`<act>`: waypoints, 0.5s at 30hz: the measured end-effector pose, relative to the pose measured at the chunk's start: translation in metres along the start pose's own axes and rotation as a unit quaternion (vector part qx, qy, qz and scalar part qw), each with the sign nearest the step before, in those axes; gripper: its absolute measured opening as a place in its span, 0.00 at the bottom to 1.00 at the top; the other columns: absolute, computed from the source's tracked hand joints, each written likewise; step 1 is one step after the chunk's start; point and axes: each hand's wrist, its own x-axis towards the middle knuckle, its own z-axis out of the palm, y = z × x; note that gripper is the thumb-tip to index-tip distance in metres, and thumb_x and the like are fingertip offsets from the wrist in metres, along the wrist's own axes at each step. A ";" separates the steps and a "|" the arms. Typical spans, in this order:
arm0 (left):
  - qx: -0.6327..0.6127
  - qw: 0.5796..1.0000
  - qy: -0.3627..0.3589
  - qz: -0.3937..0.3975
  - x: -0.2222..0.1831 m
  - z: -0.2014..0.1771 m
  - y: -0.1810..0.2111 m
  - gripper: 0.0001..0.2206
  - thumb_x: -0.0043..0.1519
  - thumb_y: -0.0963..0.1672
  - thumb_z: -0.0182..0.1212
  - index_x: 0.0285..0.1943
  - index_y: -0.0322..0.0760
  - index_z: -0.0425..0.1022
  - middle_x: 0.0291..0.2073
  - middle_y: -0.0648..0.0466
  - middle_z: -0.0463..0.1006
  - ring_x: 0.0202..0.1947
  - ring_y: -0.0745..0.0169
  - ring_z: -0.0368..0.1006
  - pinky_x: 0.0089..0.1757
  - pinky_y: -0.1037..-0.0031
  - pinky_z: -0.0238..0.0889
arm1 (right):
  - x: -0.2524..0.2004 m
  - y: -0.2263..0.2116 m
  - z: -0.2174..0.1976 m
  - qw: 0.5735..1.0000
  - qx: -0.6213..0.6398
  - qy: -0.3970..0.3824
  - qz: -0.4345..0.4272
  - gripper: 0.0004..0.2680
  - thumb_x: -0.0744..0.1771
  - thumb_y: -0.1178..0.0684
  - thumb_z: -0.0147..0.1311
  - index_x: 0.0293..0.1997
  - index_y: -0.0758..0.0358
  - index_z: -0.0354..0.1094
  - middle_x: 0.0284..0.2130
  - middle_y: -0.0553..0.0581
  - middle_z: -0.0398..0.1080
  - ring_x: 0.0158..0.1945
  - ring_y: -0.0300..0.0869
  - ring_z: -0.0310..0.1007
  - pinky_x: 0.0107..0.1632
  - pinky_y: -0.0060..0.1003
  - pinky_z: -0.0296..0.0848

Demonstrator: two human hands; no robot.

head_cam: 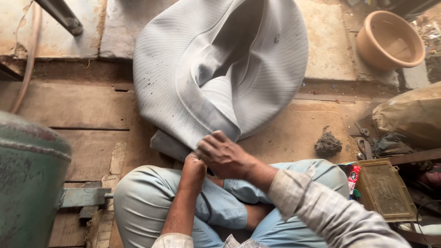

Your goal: Sewing a patch onto a large rubber inner tube using a needle and thread.

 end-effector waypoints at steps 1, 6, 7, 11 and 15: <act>0.001 1.000 -0.003 0.001 0.005 -0.001 -0.009 0.13 0.62 0.43 0.66 0.47 0.23 0.76 0.36 0.49 0.80 0.34 0.66 0.73 0.38 0.72 0.68 | 0.000 0.003 -0.004 1.000 -0.003 0.000 0.002 0.09 0.65 0.55 0.54 0.48 0.63 0.72 0.41 0.56 0.67 0.50 0.45 0.68 0.56 0.42 0.63; -0.168 0.982 -0.065 0.049 -0.003 0.001 0.002 0.13 0.59 0.41 0.62 0.50 0.27 0.75 0.40 0.53 0.82 0.40 0.69 0.77 0.45 0.77 0.71 | -0.004 0.012 -0.025 0.987 0.089 0.052 0.120 0.08 0.66 0.51 0.59 0.46 0.62 0.71 0.42 0.56 0.70 0.48 0.46 0.69 0.55 0.43 0.63; -0.171 0.982 -0.064 0.050 0.000 0.001 -0.003 0.13 0.59 0.41 0.62 0.50 0.27 0.75 0.40 0.53 0.82 0.40 0.69 0.77 0.45 0.77 0.71 | -0.005 0.011 -0.027 0.988 0.088 0.050 0.119 0.08 0.66 0.51 0.59 0.46 0.62 0.71 0.42 0.56 0.70 0.48 0.46 0.69 0.55 0.43 0.63; -0.109 0.992 -0.043 0.036 0.002 0.003 -0.003 0.12 0.61 0.40 0.63 0.49 0.23 0.78 0.38 0.51 0.82 0.37 0.67 0.75 0.43 0.74 0.70 | -0.012 0.014 -0.022 0.995 0.061 0.014 0.083 0.08 0.64 0.53 0.58 0.44 0.63 0.73 0.41 0.54 0.70 0.49 0.45 0.68 0.56 0.44 0.63; -0.107 0.993 -0.026 0.040 -0.002 0.005 0.003 0.12 0.61 0.40 0.63 0.51 0.25 0.77 0.39 0.52 0.82 0.38 0.67 0.75 0.43 0.75 0.69 | -0.013 0.019 -0.014 0.997 0.028 -0.037 0.054 0.04 0.64 0.55 0.58 0.39 0.61 0.74 0.39 0.50 0.69 0.49 0.41 0.68 0.56 0.44 0.63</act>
